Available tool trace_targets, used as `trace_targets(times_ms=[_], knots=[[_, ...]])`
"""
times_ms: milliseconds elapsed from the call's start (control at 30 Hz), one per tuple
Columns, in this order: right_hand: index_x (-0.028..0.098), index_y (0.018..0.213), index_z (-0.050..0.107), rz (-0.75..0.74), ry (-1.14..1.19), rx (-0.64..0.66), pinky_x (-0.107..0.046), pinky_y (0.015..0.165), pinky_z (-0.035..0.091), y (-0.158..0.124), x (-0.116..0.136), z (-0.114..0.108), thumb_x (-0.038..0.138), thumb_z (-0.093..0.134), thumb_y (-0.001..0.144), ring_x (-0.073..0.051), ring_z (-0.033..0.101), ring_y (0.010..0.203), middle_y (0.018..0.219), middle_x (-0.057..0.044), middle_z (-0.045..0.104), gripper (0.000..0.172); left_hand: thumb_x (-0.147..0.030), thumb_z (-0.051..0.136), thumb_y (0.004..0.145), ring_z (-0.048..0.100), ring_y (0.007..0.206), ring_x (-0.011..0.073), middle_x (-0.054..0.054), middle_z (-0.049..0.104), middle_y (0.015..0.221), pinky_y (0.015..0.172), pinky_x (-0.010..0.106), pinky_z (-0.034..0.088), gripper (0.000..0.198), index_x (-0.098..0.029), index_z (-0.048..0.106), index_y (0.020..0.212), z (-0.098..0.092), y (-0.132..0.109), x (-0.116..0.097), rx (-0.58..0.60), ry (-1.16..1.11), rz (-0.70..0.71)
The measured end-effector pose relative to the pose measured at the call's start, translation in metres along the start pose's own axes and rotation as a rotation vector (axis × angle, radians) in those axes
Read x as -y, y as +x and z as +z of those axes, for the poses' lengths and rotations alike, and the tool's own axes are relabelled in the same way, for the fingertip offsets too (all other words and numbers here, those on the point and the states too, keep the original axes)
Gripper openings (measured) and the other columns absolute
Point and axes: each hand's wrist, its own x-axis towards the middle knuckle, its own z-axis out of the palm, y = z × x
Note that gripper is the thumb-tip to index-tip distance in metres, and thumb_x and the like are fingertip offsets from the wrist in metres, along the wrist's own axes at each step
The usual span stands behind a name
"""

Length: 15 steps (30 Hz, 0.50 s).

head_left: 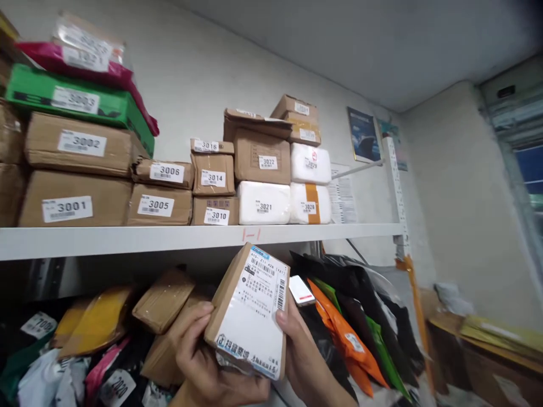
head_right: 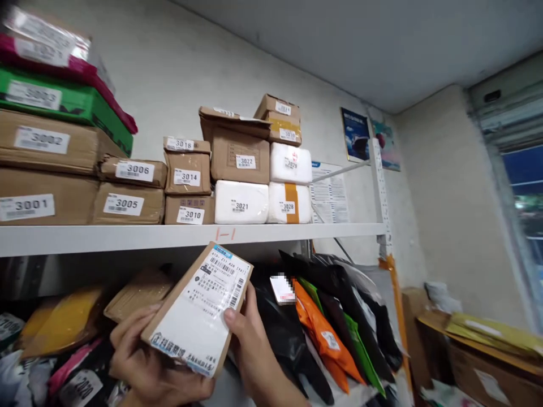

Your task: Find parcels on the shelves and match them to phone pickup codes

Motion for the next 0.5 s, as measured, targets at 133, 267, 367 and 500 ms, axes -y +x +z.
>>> trace_targets(times_ms=[133, 267, 367, 500], knots=[[0.031, 0.139, 0.019, -0.176, -0.067, -0.176, -0.044, 0.105, 0.036, -0.015, -0.018, -0.027, 0.047, 0.072, 0.060, -0.028, 0.039, 0.129, 0.136, -0.005, 0.048, 0.096, -0.045, 0.075, 0.043, 0.051, 0.088, 0.0262, 0.011, 0.041, 0.103, 0.070, 0.044, 0.053, 0.105, -0.019, 0.026, 0.133, 0.004, -0.046, -0.012, 0.064, -0.110, 0.005], [0.030, 0.141, 0.018, -0.204, -0.137, -0.175, -0.044, 0.105, 0.036, -0.028, -0.032, -0.053, 0.045, 0.075, 0.058, -0.029, 0.040, 0.128, 0.140, -0.006, 0.044, 0.101, -0.039, 0.077, 0.047, 0.049, 0.097, 0.0291, 0.014, 0.039, 0.110, 0.074, 0.047, 0.051, 0.104, -0.020, 0.024, 0.134, 0.008, -0.096, -0.029, 0.084, -0.073, -0.183], [0.032, 0.141, 0.020, -0.158, -0.202, -0.158, -0.045, 0.099, 0.040, -0.034, -0.041, -0.069, 0.043, 0.076, 0.060, -0.029, 0.048, 0.121, 0.138, -0.006, 0.046, 0.099, -0.031, 0.078, 0.048, 0.047, 0.098, 0.0302, 0.016, 0.037, 0.112, 0.073, 0.048, 0.050, 0.104, -0.017, 0.023, 0.135, 0.011, -0.119, -0.042, 0.065, -0.029, -0.265], [0.030, 0.143, 0.016, -0.099, -0.264, -0.188, -0.045, 0.091, 0.045, -0.036, -0.048, -0.084, 0.042, 0.076, 0.062, -0.030, 0.056, 0.110, 0.126, -0.009, 0.057, 0.102, -0.029, 0.078, 0.050, 0.045, 0.100, 0.0308, 0.017, 0.037, 0.113, 0.073, 0.047, 0.051, 0.101, -0.017, 0.023, 0.134, 0.015, -0.128, -0.047, 0.116, -0.015, -0.340]])
